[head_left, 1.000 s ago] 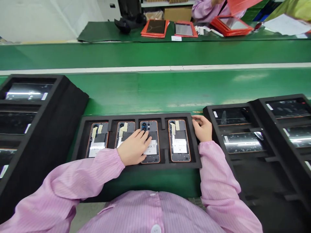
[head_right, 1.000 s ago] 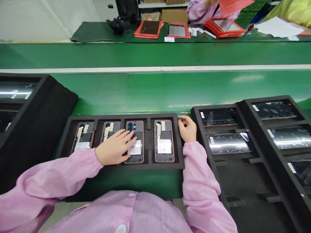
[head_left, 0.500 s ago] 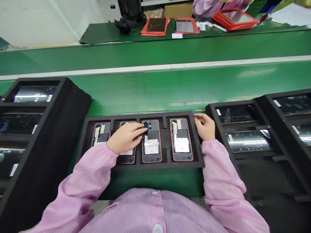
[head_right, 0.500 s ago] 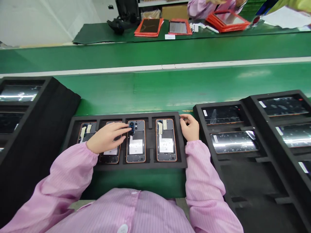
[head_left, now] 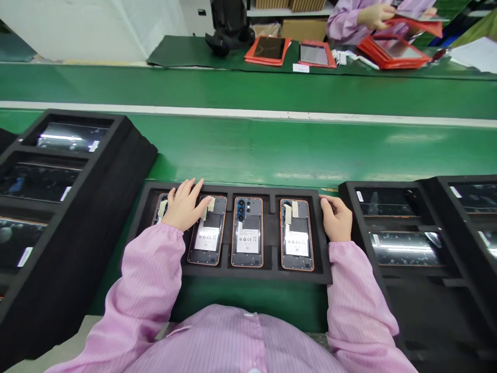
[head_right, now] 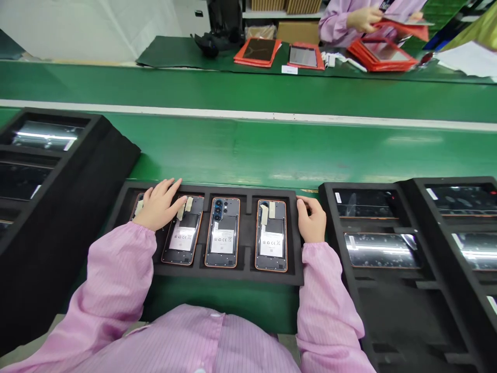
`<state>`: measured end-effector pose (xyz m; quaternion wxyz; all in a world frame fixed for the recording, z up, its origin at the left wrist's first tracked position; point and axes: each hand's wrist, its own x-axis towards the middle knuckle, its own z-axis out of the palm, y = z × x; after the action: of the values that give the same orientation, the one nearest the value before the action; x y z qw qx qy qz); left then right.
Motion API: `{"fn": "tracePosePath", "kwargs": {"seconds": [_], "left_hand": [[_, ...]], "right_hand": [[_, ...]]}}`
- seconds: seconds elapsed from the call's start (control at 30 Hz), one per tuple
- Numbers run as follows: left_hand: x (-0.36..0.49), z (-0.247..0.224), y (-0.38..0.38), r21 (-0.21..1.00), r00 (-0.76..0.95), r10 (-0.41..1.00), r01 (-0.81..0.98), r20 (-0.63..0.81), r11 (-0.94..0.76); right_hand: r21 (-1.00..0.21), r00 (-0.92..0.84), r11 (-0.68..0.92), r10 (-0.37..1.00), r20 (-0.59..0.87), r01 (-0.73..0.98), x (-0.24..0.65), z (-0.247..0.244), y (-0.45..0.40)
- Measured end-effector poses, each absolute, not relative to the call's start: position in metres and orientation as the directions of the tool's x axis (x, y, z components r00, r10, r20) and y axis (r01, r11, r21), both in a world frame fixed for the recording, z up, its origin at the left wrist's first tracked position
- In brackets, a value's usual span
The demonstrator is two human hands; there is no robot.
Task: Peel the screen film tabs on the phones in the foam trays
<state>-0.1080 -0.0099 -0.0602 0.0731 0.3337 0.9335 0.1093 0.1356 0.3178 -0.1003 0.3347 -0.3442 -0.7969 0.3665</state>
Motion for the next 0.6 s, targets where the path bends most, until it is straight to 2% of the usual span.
{"fn": "tracePosePath", "kwargs": {"seconds": [0.13,0.6], "left_hand": [[-0.11,-0.0589,-0.0092,0.286,-0.762,0.646,0.609,-0.046,0.739],[-0.1075,-0.0576,-0.0092,0.238,-0.74,0.671,0.645,-0.042,0.726]], "right_hand": [[-0.787,-0.557,0.533,0.773,0.304,0.31,0.136,-0.0965,0.3164],[-0.793,-0.561,0.503,0.787,0.257,0.342,0.1368,-0.0973,0.3182]]}}
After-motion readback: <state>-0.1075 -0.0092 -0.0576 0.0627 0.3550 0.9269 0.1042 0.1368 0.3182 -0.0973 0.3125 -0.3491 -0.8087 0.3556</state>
